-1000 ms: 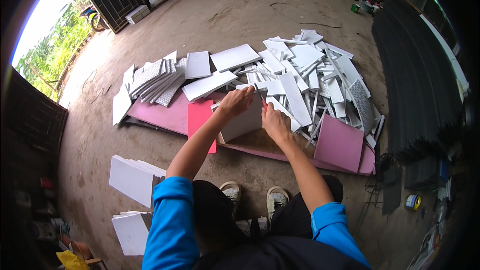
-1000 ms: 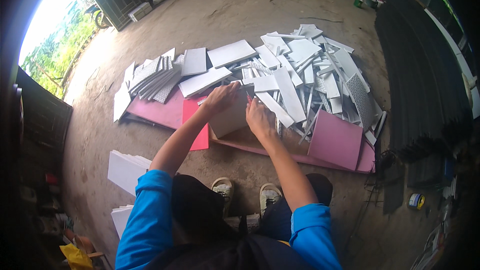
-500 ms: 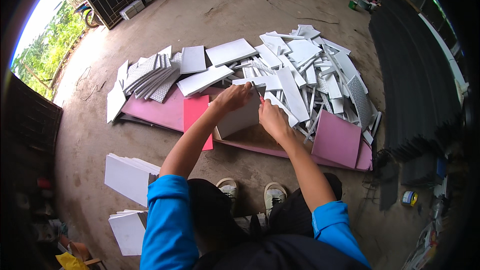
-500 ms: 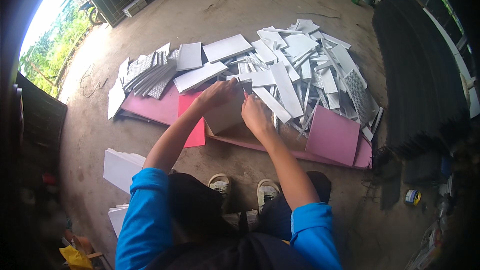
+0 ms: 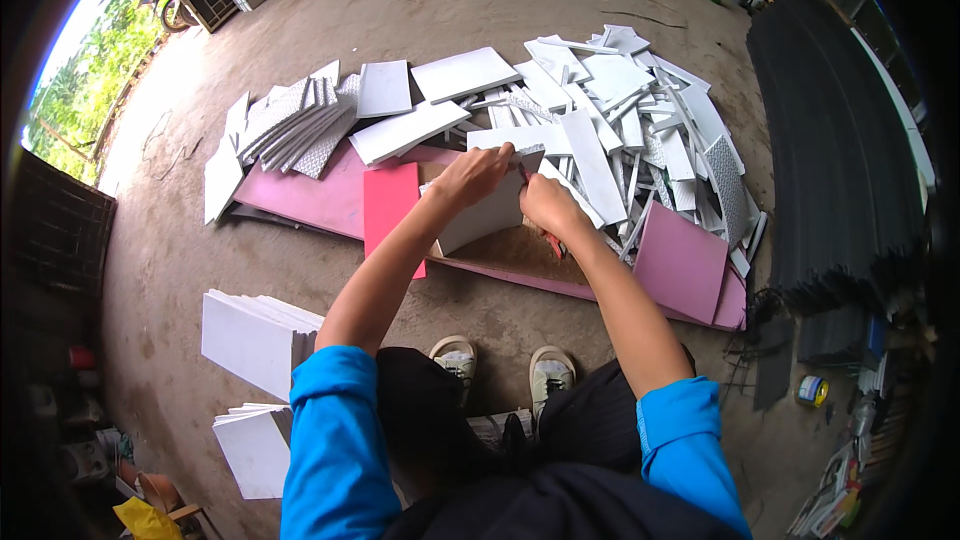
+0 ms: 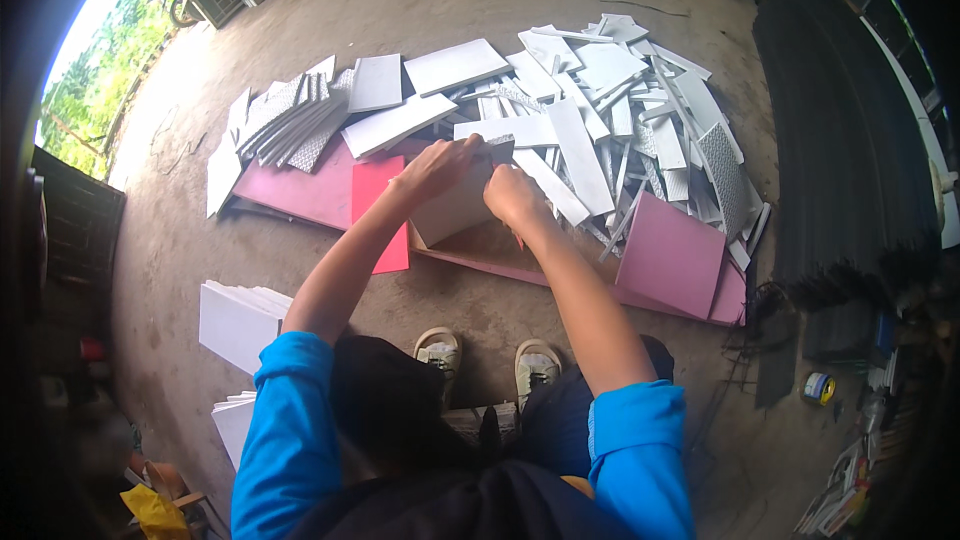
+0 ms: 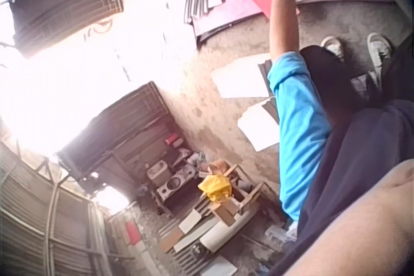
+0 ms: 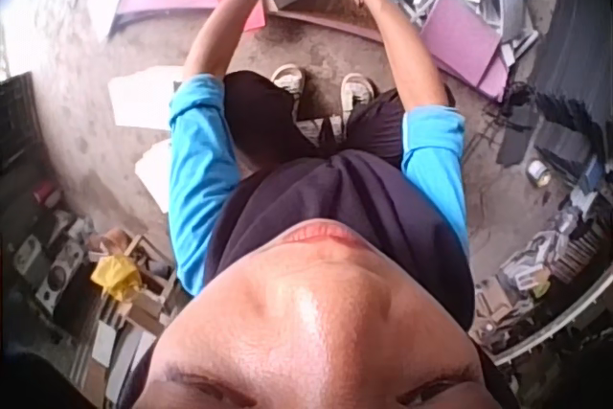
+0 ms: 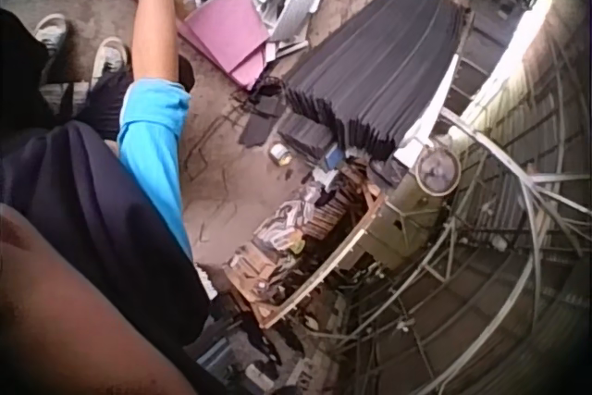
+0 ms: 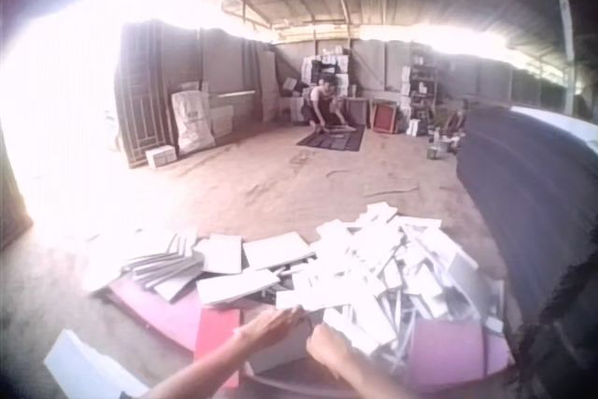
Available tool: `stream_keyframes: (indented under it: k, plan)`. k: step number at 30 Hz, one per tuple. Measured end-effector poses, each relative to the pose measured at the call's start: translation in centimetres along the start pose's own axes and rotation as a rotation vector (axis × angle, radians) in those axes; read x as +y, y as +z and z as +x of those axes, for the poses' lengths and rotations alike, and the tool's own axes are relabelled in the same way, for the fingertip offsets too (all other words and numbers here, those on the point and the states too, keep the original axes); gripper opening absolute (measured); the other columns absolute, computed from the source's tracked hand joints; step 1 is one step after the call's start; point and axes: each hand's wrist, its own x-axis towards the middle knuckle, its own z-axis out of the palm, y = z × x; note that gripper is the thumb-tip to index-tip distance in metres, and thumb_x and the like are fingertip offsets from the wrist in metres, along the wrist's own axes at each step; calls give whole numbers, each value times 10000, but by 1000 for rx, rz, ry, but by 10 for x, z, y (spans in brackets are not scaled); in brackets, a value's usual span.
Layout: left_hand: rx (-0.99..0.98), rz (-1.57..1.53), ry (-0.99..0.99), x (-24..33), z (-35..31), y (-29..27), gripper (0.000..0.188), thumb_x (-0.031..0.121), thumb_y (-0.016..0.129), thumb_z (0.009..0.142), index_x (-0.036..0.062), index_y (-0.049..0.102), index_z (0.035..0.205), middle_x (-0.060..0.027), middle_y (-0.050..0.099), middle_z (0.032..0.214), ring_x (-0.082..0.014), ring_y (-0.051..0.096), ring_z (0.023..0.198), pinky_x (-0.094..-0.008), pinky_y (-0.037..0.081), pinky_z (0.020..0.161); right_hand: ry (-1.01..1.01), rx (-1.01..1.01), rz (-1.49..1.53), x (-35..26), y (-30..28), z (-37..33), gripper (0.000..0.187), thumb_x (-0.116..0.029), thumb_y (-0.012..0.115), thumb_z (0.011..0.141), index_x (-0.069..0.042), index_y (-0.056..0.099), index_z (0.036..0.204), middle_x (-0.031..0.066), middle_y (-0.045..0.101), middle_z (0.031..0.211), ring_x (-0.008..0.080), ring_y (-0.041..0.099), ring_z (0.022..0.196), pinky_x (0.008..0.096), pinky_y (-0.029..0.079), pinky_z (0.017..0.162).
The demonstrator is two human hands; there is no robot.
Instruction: The person sits on the floor and repeatedly cuts white paper sheets using a red utility knife. They align each sheet against a pink template, trim the edges, and place the cut pieces into a growing stack.
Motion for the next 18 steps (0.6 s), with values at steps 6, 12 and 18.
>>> stream_keyframes:
  k: [6, 12, 18]
  plan:
    - [-34, 14, -197, 19, 2, -10, 212, 155, 537, 813, 26, 457, 961, -176, 616, 855, -347, 619, 677, -429, 488, 516, -11, -32, 18, 8, 7, 12, 272, -73, 407, 770, 109, 607, 788, 216, 631, 681, 289, 634, 546, 398, 518, 520]
    - [36, -52, -271, 19, 6, -15, 282, 219, 564, 806, 36, 463, 995, -160, 616, 913, -349, 615, 738, -438, 489, 587, -58, 9, -85, 5, 2, 8, 277, -93, 398, 797, 74, 620, 816, 214, 632, 687, 300, 637, 557, 381, 529, 553]
    - [86, -73, -270, 11, 9, -13, 341, 247, 620, 750, 44, 495, 994, -148, 622, 854, -346, 611, 748, -438, 492, 619, -77, 138, -74, 12, 14, -12, 312, -147, 397, 845, 73, 617, 819, 199, 631, 666, 298, 635, 551, 383, 532, 549]
